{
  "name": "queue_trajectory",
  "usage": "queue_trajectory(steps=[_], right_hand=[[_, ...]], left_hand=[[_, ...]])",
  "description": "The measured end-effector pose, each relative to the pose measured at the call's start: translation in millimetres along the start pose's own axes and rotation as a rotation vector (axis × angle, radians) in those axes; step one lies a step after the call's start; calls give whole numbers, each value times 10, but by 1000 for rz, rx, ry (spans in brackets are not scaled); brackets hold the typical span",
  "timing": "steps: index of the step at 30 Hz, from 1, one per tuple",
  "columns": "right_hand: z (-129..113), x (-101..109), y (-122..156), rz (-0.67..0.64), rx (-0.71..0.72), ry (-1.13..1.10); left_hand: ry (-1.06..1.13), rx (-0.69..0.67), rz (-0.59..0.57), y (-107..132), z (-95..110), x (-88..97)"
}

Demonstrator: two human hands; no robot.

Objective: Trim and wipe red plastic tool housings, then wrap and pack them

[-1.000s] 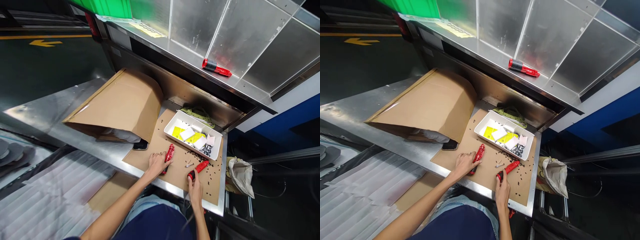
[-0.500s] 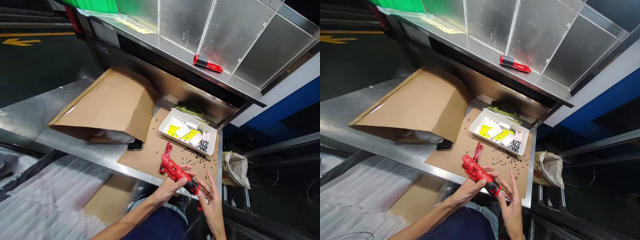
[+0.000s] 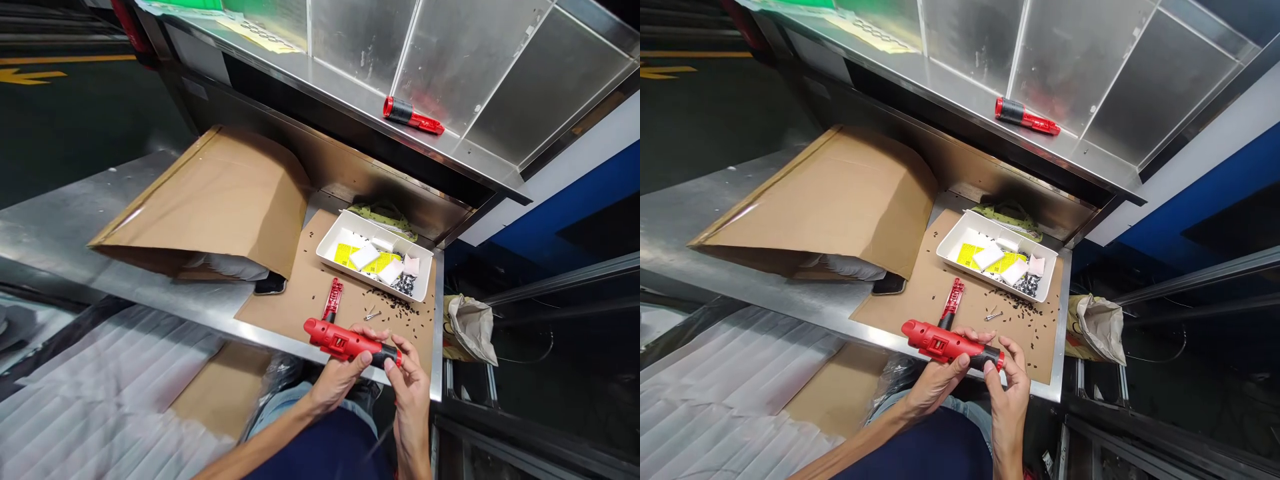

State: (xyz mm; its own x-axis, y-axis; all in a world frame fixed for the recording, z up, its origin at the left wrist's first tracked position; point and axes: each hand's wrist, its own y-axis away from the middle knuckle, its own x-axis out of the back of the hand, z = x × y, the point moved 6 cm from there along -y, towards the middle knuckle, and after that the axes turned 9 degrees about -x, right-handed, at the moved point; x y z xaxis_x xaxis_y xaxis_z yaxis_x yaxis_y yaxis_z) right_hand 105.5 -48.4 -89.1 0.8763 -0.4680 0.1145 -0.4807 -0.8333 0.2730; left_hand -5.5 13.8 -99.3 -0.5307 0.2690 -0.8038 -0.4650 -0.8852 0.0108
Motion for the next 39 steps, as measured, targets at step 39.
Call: queue_trajectory(steps=[39], right_hand=[[-77, -14, 162, 143, 103, 172]], left_hand=[[186, 128, 124, -94, -76, 191]])
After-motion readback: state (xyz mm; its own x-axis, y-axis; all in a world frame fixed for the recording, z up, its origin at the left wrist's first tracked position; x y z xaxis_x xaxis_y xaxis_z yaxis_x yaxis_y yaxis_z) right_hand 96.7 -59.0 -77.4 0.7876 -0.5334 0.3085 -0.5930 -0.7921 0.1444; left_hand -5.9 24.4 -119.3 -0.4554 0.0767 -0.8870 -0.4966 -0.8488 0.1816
